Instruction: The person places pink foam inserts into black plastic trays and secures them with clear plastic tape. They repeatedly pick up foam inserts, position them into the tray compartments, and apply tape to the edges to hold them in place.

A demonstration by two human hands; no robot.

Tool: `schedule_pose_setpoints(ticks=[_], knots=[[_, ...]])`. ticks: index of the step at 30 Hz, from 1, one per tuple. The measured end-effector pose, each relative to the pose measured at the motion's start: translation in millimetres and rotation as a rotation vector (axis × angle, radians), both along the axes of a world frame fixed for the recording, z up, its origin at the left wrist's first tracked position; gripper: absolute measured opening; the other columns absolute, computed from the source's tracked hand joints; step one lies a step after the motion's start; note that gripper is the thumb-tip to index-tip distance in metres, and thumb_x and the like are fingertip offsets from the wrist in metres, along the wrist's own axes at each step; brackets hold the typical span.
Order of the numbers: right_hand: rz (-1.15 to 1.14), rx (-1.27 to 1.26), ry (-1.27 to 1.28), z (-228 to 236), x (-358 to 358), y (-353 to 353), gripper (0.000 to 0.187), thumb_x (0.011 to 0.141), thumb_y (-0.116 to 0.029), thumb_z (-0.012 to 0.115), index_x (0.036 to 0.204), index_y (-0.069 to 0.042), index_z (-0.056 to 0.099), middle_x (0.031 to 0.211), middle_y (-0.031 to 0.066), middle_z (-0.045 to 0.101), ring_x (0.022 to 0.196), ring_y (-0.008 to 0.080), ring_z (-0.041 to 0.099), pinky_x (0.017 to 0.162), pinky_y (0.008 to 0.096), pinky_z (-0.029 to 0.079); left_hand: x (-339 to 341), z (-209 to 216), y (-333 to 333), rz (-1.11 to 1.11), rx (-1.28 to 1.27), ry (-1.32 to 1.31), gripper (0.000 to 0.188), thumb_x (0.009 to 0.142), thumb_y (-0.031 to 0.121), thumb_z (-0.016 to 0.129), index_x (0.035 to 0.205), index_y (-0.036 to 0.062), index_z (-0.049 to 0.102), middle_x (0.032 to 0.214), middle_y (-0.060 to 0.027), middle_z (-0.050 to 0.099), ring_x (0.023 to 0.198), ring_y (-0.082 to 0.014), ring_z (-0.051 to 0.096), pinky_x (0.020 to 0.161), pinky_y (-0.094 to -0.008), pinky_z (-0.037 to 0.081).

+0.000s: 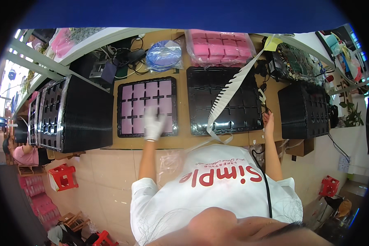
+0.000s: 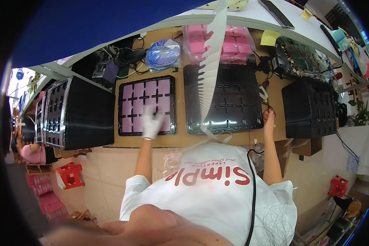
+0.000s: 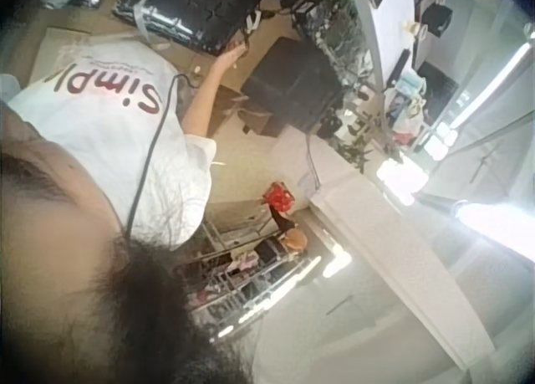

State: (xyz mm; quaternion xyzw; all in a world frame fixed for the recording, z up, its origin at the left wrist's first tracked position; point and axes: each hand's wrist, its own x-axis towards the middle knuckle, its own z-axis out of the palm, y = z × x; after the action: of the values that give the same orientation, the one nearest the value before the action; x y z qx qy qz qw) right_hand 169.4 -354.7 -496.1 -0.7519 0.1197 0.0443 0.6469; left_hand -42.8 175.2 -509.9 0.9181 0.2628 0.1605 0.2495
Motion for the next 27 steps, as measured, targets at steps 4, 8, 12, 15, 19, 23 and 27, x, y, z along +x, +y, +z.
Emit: schedule_pose_setpoints(ticks=[4, 8, 12, 15, 19, 23, 27], knots=[[-0.006, -0.046, -0.015, -23.2, -0.6, -15.9, 0.070, 0.098, -0.058, 0.030, 0.144, -0.006, 0.034, 0.136, 0.0163, 0.049, 0.126, 0.0271, 0.046, 0.106, 0.0398, 0.031, 33.3, -20.0, -85.1, -0.219, 0.288, 0.371, 0.066, 0.086, 0.037, 0.059, 0.145, 0.0218, 0.034, 0.151, -0.0129, 0.030, 0.140, -0.0348, 0.025, 0.111, -0.0603, 0.019], [0.045, -0.054, -0.057, -29.3, 7.5, -20.0, 0.070, 0.098, -0.058, 0.030, 0.144, -0.005, 0.035, 0.136, 0.0168, 0.048, 0.126, 0.0273, 0.046, 0.106, 0.0399, 0.031, 55.1, -41.8, -80.0, -0.041, 0.300, 0.412, 0.059, 0.092, 0.035, 0.050, 0.147, 0.0261, 0.031, 0.153, -0.0065, 0.028, 0.141, -0.0332, 0.025, 0.110, -0.0607, 0.019], [0.031, 0.010, -0.087, -7.5, 8.1, -4.8, 0.067, 0.099, -0.054, 0.033, 0.142, -0.002, 0.037, 0.135, 0.0156, 0.049, 0.125, 0.0256, 0.046, 0.104, 0.0372, 0.033, 59.3, -24.8, -71.8, -0.059, 0.253, 0.475, 0.051, 0.098, 0.042, 0.039, 0.144, 0.0191, 0.038, 0.146, -0.0102, 0.041, 0.138, -0.0297, 0.031, 0.110, -0.0556, 0.023], [0.064, -0.141, -0.230, 31.8, 5.0, 10.7, 0.053, 0.102, -0.042, 0.036, 0.131, 0.001, 0.048, 0.124, 0.0125, 0.058, 0.117, 0.0213, 0.051, 0.101, 0.0302, 0.037, 41.2, 32.7, -77.4, -0.170, -0.483, 0.081, 0.052, 0.100, 0.042, 0.039, 0.137, 0.0065, 0.047, 0.127, -0.0120, 0.059, 0.096, -0.0191, 0.058, 0.090, -0.0351, 0.043], [0.221, -0.295, -0.479, 60.8, 4.5, 40.4, 0.024, 0.098, -0.016, 0.050, 0.113, -0.001, 0.061, 0.109, 0.0111, 0.064, 0.100, 0.0204, 0.060, 0.089, 0.0306, 0.046, 28.0, 134.1, -185.4, -0.247, -0.558, -0.027, 0.050, 0.087, 0.025, 0.064, 0.131, 0.0053, 0.053, 0.111, -0.0098, 0.067, 0.067, -0.0103, 0.055, 0.068, -0.0260, 0.049], [0.571, -0.096, -0.326, 78.4, -12.8, 85.7, 0.020, 0.094, -0.013, 0.057, 0.111, -0.005, 0.064, 0.107, 0.0065, 0.064, 0.095, 0.0154, 0.061, 0.084, 0.0280, 0.048, 32.9, 97.1, -225.6, 0.090, -1.024, -0.094, 0.026, 0.090, 0.019, 0.062, 0.106, 0.0000, 0.068, 0.092, -0.0076, 0.071, 0.071, -0.0113, 0.063, 0.066, -0.0215, 0.047], [0.931, 0.193, 0.064, 85.7, -37.9, 113.1, 0.023, 0.092, -0.012, 0.062, 0.112, -0.003, 0.063, 0.110, 0.0060, 0.065, 0.099, 0.0121, 0.061, 0.087, 0.0262, 0.048, 54.4, 124.6, -256.2, 0.237, -1.183, -0.253, 0.020, 0.090, 0.018, 0.065, 0.098, 0.0003, 0.069, 0.085, -0.0047, 0.069, 0.070, -0.0075, 0.062, 0.061, -0.0196, 0.043]])
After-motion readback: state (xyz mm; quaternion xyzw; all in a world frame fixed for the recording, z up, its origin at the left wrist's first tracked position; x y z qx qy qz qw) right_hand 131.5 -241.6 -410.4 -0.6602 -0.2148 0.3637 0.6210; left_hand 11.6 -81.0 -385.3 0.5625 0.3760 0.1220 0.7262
